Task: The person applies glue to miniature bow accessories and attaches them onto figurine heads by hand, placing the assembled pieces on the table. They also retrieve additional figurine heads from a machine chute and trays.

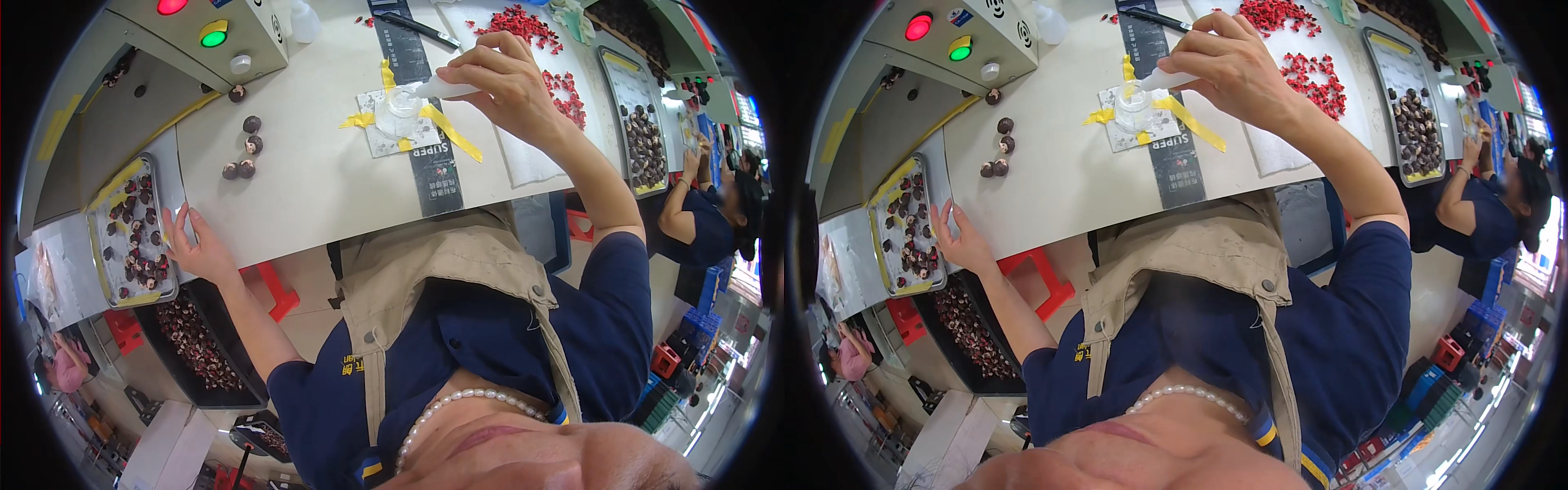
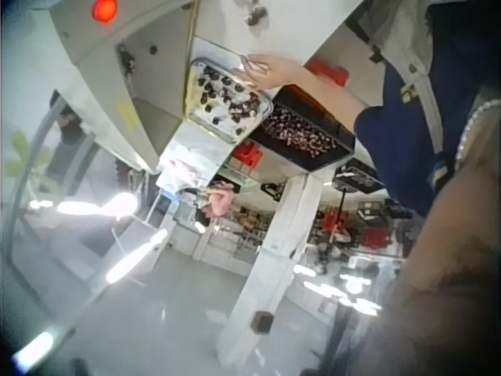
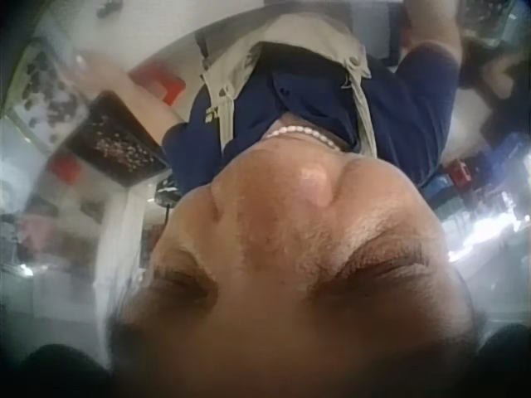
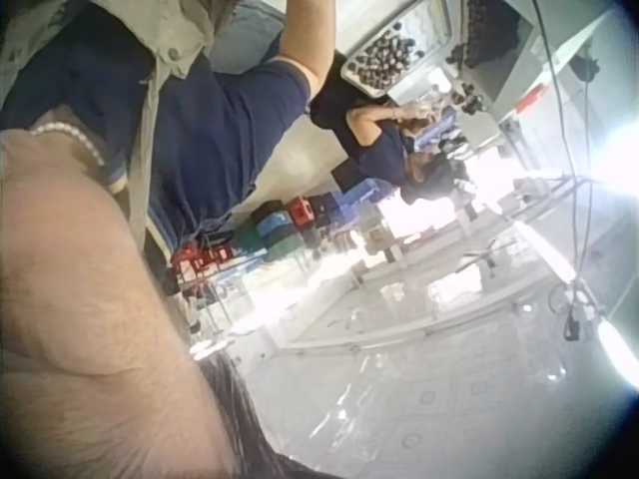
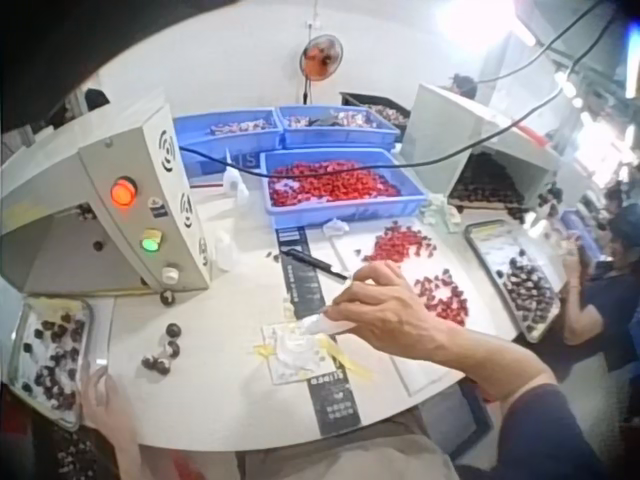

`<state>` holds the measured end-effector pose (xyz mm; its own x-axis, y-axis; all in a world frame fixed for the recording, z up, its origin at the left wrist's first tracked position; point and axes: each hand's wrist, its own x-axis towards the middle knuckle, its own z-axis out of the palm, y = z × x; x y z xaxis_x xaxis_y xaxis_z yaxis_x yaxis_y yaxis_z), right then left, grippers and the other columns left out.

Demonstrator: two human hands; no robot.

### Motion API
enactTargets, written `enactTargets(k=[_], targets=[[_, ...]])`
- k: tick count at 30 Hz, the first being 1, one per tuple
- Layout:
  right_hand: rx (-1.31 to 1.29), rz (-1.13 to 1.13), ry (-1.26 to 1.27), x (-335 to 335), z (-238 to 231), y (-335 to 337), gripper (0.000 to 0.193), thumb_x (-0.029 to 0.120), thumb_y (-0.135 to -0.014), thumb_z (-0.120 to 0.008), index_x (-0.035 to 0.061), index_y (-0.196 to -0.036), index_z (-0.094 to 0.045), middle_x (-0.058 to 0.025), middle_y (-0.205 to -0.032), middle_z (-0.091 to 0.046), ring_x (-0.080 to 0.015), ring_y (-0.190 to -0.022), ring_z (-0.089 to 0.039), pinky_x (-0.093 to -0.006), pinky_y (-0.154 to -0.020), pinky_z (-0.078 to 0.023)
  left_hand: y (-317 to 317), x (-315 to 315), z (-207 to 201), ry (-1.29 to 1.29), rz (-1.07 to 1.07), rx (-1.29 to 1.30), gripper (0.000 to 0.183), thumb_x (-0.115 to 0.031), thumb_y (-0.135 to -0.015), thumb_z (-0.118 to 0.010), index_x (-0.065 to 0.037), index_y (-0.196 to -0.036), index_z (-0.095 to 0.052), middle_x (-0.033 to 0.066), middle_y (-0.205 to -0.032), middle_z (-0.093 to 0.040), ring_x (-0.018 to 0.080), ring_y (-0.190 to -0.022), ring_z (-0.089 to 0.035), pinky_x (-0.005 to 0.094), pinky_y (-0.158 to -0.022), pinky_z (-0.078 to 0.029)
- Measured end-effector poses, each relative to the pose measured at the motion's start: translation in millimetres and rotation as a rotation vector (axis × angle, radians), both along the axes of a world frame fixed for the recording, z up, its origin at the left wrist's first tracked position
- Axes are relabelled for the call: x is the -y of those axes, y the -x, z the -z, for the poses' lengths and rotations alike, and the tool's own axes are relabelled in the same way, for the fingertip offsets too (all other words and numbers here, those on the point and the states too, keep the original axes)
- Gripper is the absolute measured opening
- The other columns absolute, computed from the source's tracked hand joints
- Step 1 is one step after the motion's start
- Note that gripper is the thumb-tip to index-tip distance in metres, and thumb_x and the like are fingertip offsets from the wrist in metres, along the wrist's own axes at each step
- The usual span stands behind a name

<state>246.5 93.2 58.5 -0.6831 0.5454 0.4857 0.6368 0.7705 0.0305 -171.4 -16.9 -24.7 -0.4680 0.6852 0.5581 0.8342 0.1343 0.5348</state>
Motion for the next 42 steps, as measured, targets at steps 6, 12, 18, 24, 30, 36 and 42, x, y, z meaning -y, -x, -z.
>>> enactTargets(k=[6,12,18,24,30,36,42], targets=[[0.014,0.017,-0.031,-1,3,1,0.034,0.013,-0.064,-0.077,0.0171,-0.097,-0.067,0.0039,-0.094,-0.062,-0.0195,-0.096,-0.049,-0.0305,-0.077,-0.044,0,0,0,0.006,0.0,0.018,0.017,-0.02,-0.085,-0.057,-0.012,-0.098,-0.066,0.0054,-0.125,-0.053,0.0234,-0.117,-0.048,0.0534,-0.107,-0.007],[0.0,0.001,-0.063,-1,1,2,0.031,0.015,-0.061,-0.076,0.0164,-0.091,-0.068,0.0038,-0.088,-0.06,-0.0166,-0.092,-0.049,-0.0307,-0.078,-0.04,2,-1,2,0.013,-0.011,0.02,0.017,-0.02,-0.085,-0.057,-0.012,-0.098,-0.066,0.0053,-0.124,-0.054,0.0235,-0.116,-0.049,0.0538,-0.106,-0.008],[-0.011,0.01,-0.001,1,-1,-1,0.034,0.012,-0.065,-0.076,0.0168,-0.097,-0.067,0.0033,-0.093,-0.062,-0.0197,-0.096,-0.049,-0.0305,-0.077,-0.043,3,-1,3,0.002,0.0,0.026,0.017,-0.019,-0.085,-0.058,-0.011,-0.097,-0.066,0.0055,-0.123,-0.055,0.0234,-0.115,-0.05,0.0534,-0.106,-0.009],[-0.166,-0.01,0.051,3,0,0,0.031,0.012,-0.063,-0.076,0.0155,-0.093,-0.068,0.0025,-0.087,-0.061,-0.0177,-0.088,-0.051,-0.0294,-0.072,-0.044,2,-3,3,-0.013,0.008,0.059,0.017,-0.019,-0.085,-0.058,-0.011,-0.097,-0.066,0.0047,-0.122,-0.056,0.0221,-0.113,-0.052,0.051,-0.106,-0.011],[-0.383,0.008,0.421,1,5,8,0.033,0.008,-0.065,-0.076,0.0101,-0.097,-0.068,-0.0036,-0.092,-0.064,-0.0169,-0.082,-0.057,-0.0264,-0.069,-0.048,3,1,2,0.014,-0.03,0.074,0.017,-0.019,-0.085,-0.059,-0.011,-0.097,-0.066,0.002,-0.111,-0.063,0.0198,-0.104,-0.057,0.0492,-0.107,-0.009],[-0.764,0.065,0.852,-42,34,31,0.03,0.013,-0.082,-0.066,0.0015,-0.108,-0.058,-0.0061,-0.095,-0.064,-0.0108,-0.088,-0.061,-0.0253,-0.078,-0.049,2,1,2,0.032,-0.047,0.07,0.018,-0.019,-0.083,-0.059,-0.011,-0.097,-0.066,0.0024,-0.095,-0.067,0.0188,-0.094,-0.06,0.0494,-0.107,-0.008],[-0.789,0.182,0.76,-118,43,98,0.03,0.017,-0.077,-0.068,-0.0002,-0.098,-0.056,-0.0078,-0.083,-0.063,-0.0145,-0.073,-0.058,-0.0298,-0.066,-0.047,-5,-13,-12,0.012,0.113,0.12,0.017,-0.015,-0.084,-0.059,-0.008,-0.097,-0.066,0.0041,-0.095,-0.067,0.0191,-0.092,-0.06,0.0431,-0.102,-0.025]])
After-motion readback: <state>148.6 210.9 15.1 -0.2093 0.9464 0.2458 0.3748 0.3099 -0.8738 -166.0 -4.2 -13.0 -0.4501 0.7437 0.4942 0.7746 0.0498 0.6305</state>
